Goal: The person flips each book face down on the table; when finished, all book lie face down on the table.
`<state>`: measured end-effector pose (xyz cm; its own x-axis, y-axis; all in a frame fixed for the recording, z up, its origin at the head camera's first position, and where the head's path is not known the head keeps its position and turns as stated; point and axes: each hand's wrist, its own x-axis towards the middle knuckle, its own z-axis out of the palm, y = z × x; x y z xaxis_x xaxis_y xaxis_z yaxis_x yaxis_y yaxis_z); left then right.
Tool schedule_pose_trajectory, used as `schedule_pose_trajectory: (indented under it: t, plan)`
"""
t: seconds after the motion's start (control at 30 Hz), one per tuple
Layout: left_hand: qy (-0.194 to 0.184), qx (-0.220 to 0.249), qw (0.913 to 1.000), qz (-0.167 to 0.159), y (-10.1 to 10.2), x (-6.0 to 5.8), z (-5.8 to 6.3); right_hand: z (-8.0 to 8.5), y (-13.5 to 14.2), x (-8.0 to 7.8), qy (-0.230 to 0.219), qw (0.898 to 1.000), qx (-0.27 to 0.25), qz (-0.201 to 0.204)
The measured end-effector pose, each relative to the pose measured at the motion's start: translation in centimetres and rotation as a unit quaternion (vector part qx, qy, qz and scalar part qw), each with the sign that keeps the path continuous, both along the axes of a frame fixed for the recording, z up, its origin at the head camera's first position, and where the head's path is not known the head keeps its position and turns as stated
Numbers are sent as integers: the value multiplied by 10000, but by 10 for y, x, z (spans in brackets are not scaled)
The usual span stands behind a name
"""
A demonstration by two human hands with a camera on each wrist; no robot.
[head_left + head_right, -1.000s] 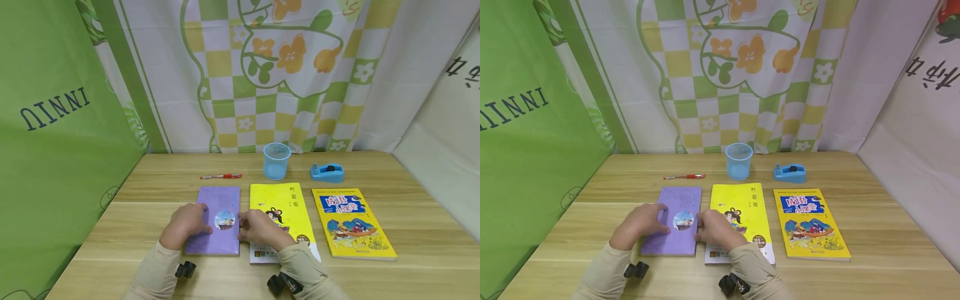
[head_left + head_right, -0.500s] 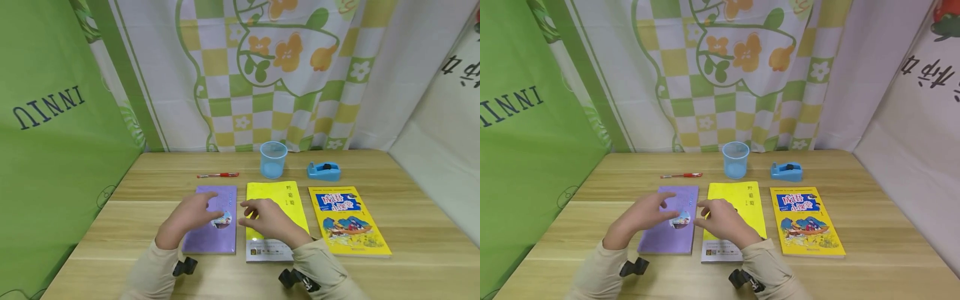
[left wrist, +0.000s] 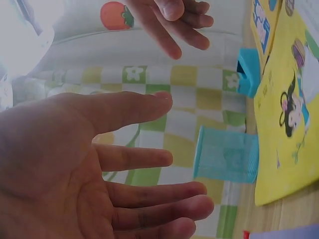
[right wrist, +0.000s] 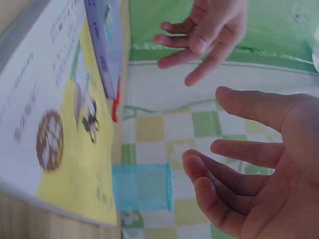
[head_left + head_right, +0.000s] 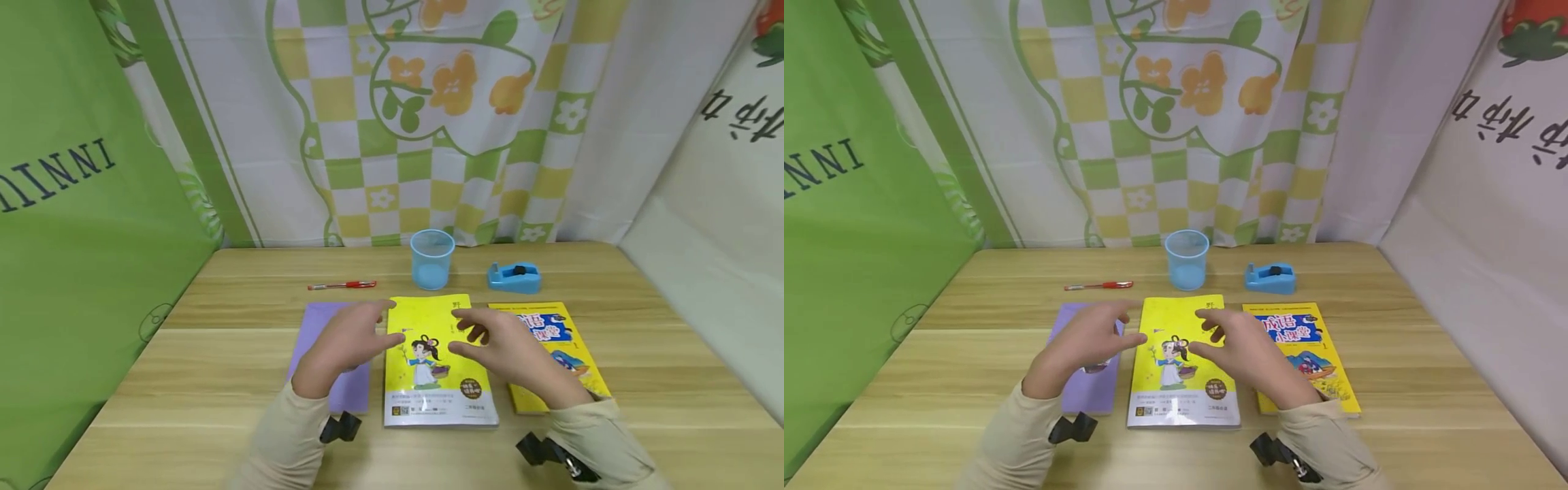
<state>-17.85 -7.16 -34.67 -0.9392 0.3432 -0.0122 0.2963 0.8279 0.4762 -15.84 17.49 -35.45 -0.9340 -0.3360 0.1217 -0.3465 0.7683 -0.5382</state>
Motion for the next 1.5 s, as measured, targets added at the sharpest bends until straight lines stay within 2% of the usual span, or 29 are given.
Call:
schedule_pose_trajectory:
  t: [0.23,0.47,0.67,0.8,0.97,1.33,1.5]
  plan:
    - [-16,-29,10000,66,14,-5,-3,3,21,3,45,9998,-125,-161]
    - [-6,50,9999,117,15,-9,-6,-3,27,-2,-88,9996,-109,-256]
    - [-8,-64,9998,177,15,-13,-13,-8,26,-5,-291,9990,8,-345]
    - [-24,-168,9998,140,15,-17,-19,-13,26,-8,-431,9981,161,-416]
    - [-227,-144,9995,168,16,-23,-31,-22,27,-15,-680,9954,350,-573]
    - [-373,-268,9987,228,21,-28,-55,-43,26,-26,-1526,9816,725,-889]
    - [-360,-456,9980,233,23,-29,-61,-49,22,-27,-1601,9791,798,-970]
